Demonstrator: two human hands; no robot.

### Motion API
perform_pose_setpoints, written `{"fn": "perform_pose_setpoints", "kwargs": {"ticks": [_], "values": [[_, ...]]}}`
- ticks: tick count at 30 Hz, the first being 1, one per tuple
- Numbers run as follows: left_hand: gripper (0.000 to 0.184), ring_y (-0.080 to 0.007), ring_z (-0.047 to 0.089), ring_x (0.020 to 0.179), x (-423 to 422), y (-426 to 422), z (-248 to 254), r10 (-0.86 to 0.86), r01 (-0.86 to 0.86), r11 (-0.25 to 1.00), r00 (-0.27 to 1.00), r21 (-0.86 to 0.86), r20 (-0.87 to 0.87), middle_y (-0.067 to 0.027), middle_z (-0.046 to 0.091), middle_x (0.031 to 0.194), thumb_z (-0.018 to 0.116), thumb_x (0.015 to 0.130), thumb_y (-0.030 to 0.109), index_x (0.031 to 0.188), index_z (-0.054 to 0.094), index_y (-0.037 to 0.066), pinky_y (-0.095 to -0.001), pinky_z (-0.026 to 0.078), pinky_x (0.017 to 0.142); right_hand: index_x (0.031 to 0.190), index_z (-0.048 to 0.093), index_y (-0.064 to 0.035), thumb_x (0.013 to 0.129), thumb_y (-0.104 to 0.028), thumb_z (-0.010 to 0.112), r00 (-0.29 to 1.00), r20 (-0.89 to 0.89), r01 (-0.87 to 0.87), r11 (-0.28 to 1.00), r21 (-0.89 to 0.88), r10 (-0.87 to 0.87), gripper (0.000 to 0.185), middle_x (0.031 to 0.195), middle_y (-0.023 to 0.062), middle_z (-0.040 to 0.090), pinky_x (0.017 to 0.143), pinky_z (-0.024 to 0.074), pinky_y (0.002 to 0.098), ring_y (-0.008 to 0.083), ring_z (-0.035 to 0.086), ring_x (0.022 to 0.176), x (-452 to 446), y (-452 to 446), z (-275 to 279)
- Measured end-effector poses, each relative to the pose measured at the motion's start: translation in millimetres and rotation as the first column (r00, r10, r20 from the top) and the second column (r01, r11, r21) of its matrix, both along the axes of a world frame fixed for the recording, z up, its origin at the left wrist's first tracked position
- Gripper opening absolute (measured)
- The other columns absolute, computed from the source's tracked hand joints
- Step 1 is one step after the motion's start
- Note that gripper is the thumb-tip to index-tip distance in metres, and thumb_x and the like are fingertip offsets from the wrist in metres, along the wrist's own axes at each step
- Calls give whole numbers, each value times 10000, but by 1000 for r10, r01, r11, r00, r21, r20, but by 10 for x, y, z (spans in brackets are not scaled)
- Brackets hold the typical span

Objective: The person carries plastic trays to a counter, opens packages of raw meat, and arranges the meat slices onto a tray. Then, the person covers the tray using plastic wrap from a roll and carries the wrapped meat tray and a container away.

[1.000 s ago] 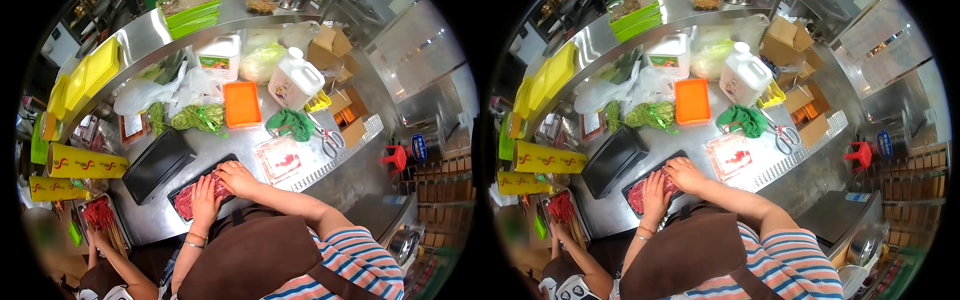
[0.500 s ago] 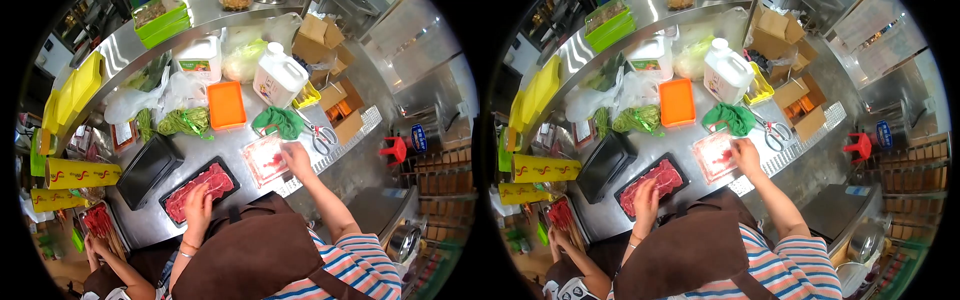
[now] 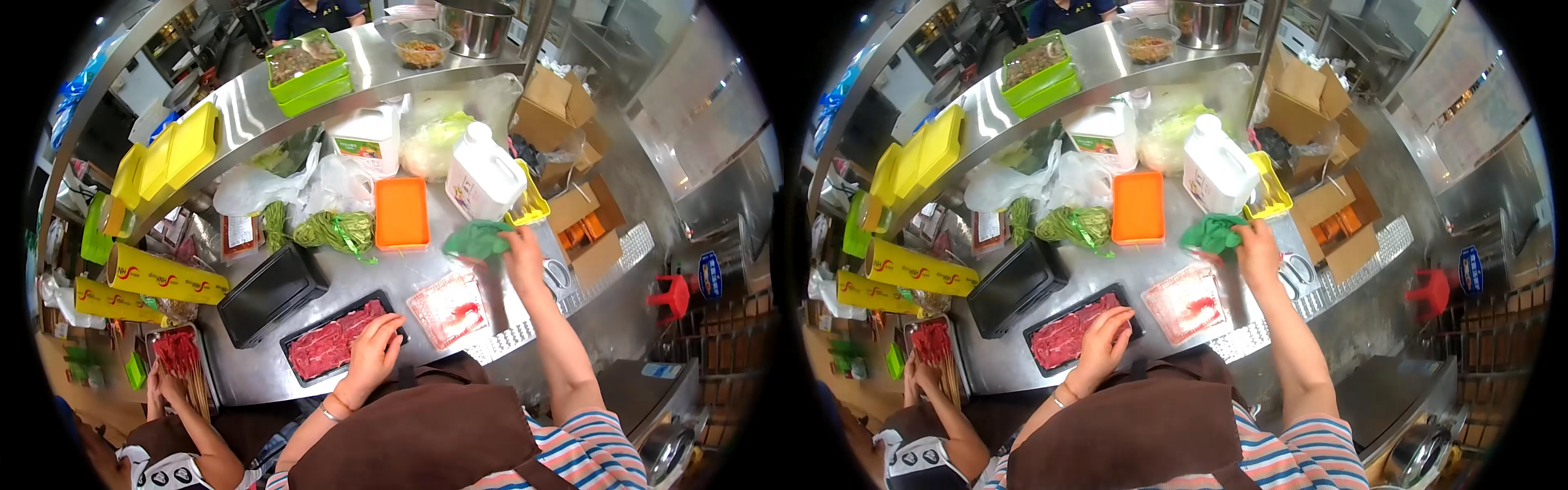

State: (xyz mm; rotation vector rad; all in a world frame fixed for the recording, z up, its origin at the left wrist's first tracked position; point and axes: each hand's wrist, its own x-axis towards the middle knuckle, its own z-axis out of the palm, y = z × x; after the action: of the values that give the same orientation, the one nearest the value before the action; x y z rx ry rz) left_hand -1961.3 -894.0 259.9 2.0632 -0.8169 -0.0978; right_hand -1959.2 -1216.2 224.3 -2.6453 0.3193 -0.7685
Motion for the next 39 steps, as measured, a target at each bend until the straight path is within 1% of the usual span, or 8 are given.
{"fn": "perform_pose_setpoints", "kwargs": {"ticks": [5, 7, 10, 13, 21, 25, 34, 39], "values": [[363, -240, 556, 1077, 69, -66, -1, 31, -81, 991, 919, -110, -393, -123, 532, 1223, 601, 845, 56, 1200, 533, 29, -352, 475, 877, 775, 604, -16, 756, -78, 689, 982, 172, -123, 957, 261, 79, 106, 733, 111, 521, 562, 410, 341, 270, 532, 645, -135, 245, 778], [493, -204, 465, 1193, 105, -344, 353, -237, -307, 765, 683, -566, -691, -110, 457, 1313, 583, 890, 176, 1338, 403, 76, -366, 431, 955, 792, 603, -24, 729, -93, 705, 938, 205, -334, 891, 306, 281, 139, 735, 106, 532, 559, 417, 338, 269, 531, 634, -209, 516, 907], [559, -204, 386, 1264, 152, -577, 398, -521, -278, 582, 594, -764, -613, -107, 416, 1344, 516, 933, 303, 1403, 291, 100, -374, 382, 1012, 904, 595, -49, 699, -134, 715, 838, 179, -539, 733, 415, 515, 253, 830, 114, 563, 650, 435, 346, 270, 553, 760, -306, 1168, 934], [523, -211, 413, 1243, 92, -472, 396, -668, -395, 617, 192, -680, -719, -116, 437, 1317, 467, 952, 362, 1374, 343, 79, -382, 368, 1024, 982, 593, -73, 694, -168, 716, 751, 114, -649, 694, 311, 651, 327, 931, 109, 573, 752, 433, 383, 267, 552, 878, -412, 1420, 795], [382, -159, 626, 875, -199, 399, 326, -361, -378, 823, 228, -424, -904, -93, 622, 986, 482, 945, 356, 1104, 541, 15, -286, 520, 766, 1137, 590, -195, 684, -225, 727, 431, -85, -899, 436, 40, 898, 474, 1105, 29, 578, 1016, 247, 487, 230, 509, 1105, -579, 1302, 710], [377, -274, 624, 925, -245, 1159, 409, -196, -687, 592, 384, -422, -902, -160, 613, 1021, 473, 928, 381, 1029, 538, 24, -392, 540, 778, 1095, 600, -175, 660, -185, 732, 739, -234, -598, 775, 204, 632, 455, 1229, 108, 497, 981, 299, 526, 325, 404, 1213, -695, 1132, 125], [337, -224, 629, 841, -588, 1316, 418, -88, -756, 586, 300, -293, -950, -132, 623, 963, 506, 911, 314, 1031, 557, 3, -349, 529, 747, 774, 585, -77, 665, -115, 623, 919, -223, -357, 926, -124, 325, 122, 1316, 178, 438, 966, 291, 596, 401, 393, 1218, -451, 1264, -430], [345, -233, 628, 879, -687, 1548, 277, -41, -780, 563, 303, -273, -952, -130, 624, 967, 472, 934, 330, 1034, 554, 10, -361, 525, 775, 921, 629, -100, 729, -140, 644, 946, -293, -226, 930, -288, 139, 197, 1337, 175, 427, 987, 305, 563, 398, 413, 1203, -377, 786, -231]]}}
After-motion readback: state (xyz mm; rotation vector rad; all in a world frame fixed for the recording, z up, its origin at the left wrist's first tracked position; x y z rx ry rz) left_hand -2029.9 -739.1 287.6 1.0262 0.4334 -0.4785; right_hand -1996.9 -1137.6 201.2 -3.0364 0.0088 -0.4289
